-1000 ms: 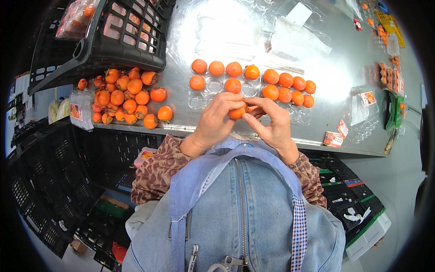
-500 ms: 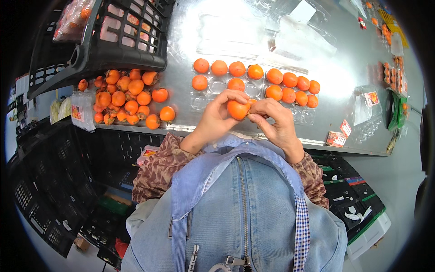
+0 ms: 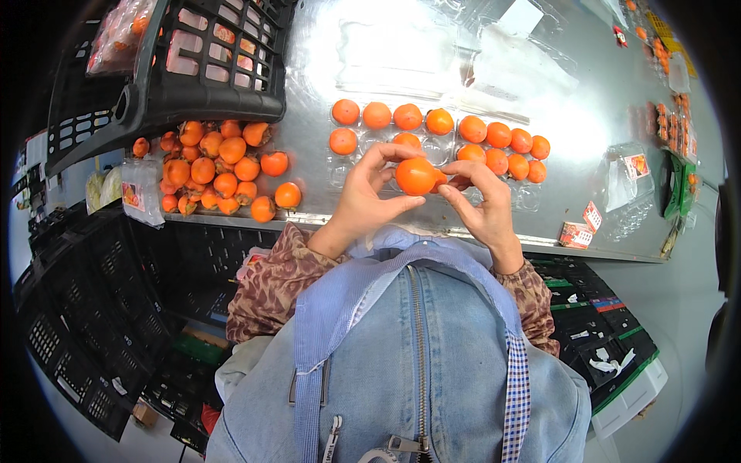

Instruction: The person retrieves a small red packet from a storage bin, then places it on a stainless steel table. They proceed to pick individual persimmons from a black crate and place them into clear plastic trays, arranging them in rows. The person handles each fruit by hand, rotating them slightly before setting them down.

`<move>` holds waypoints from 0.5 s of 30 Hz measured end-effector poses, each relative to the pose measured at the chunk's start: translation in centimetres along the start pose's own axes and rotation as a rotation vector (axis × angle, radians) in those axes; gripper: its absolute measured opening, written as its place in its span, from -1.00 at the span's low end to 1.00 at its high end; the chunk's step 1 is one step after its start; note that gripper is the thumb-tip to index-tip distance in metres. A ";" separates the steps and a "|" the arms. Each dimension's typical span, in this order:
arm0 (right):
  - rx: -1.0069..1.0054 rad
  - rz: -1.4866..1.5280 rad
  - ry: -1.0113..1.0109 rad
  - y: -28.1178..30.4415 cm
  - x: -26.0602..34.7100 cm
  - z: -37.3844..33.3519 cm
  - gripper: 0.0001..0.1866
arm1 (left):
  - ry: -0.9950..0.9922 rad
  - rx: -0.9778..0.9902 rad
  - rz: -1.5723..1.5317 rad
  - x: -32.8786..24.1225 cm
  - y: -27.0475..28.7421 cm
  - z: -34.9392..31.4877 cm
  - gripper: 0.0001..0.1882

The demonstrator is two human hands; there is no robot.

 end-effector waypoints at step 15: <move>-0.023 0.078 -0.012 -1.7 0.4 -0.4 -0.44 | -0.294 -0.183 0.692 -2.3 -1.4 -0.8 -0.39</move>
Point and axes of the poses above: each hand's wrist, its own z-axis towards the middle knuckle, its own y-axis out of the back of the hand, x = y × z, the point moved 3 cm from there along z, towards the middle knuckle, and after that the axes turned 9 degrees about y, right-handed, at the moved point
